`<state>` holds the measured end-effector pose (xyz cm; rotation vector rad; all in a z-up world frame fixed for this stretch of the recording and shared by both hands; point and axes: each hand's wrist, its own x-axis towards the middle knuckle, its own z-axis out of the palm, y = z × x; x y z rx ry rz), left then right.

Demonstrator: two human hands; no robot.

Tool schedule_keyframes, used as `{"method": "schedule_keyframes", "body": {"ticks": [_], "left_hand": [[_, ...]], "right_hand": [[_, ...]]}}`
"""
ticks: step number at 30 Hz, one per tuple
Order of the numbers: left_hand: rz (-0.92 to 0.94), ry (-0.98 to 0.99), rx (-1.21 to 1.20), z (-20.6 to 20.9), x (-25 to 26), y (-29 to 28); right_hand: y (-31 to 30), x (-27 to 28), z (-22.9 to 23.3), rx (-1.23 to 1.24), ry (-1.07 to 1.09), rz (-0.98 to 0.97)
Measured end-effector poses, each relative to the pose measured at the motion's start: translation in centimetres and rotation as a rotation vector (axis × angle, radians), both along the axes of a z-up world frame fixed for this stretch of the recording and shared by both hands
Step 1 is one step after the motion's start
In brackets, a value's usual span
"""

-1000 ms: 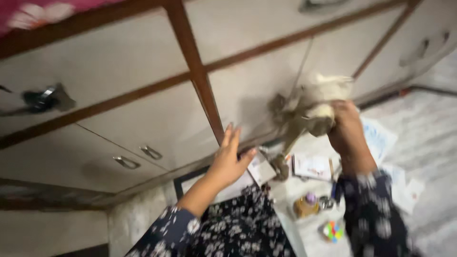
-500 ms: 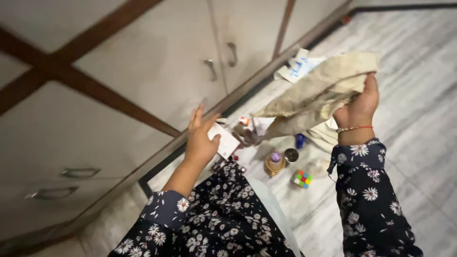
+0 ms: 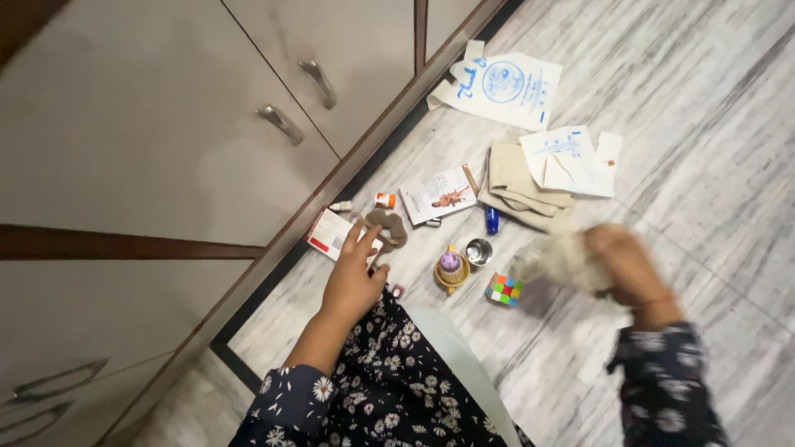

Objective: The person organizes a shelf by handling several medicine bottles, tubes, and a box, picking them up from the floor and a dresser and placing them on the shelf.

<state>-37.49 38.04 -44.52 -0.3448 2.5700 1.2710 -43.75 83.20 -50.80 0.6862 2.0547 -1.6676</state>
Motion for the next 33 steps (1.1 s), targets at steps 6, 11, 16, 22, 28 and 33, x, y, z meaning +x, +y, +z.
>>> {"method": "schedule_keyframes", "body": {"ticks": [6,11,16,22,28,33], "left_hand": [[-0.055,-0.011,0.009,-0.8,1.0,0.9],[-0.171,-0.06,-0.062,-2.2,1.9,1.8],[-0.24,-0.08,-0.094,-4.0,3.3,1.9],[-0.25,-0.184,-0.011,-1.4,3.3,4.7],[0.015,-0.274,0.819,2.7,5.3,8.9],[0.183,0.006,0.911,6.2,6.4,4.6]], "right_hand": [[-14.0,4.8,-4.2,0.767,0.068,0.688],[-20.7,4.0,-4.4,0.649,0.268,0.76],[-19.5,3.3,-3.9,0.6,0.374,0.73],[-15.7,4.0,5.8,0.236,0.201,0.593],[-15.7,5.4,14.9,-0.02,0.368,0.598],[-17.5,5.4,18.9,-0.265,0.467,0.229]]}}
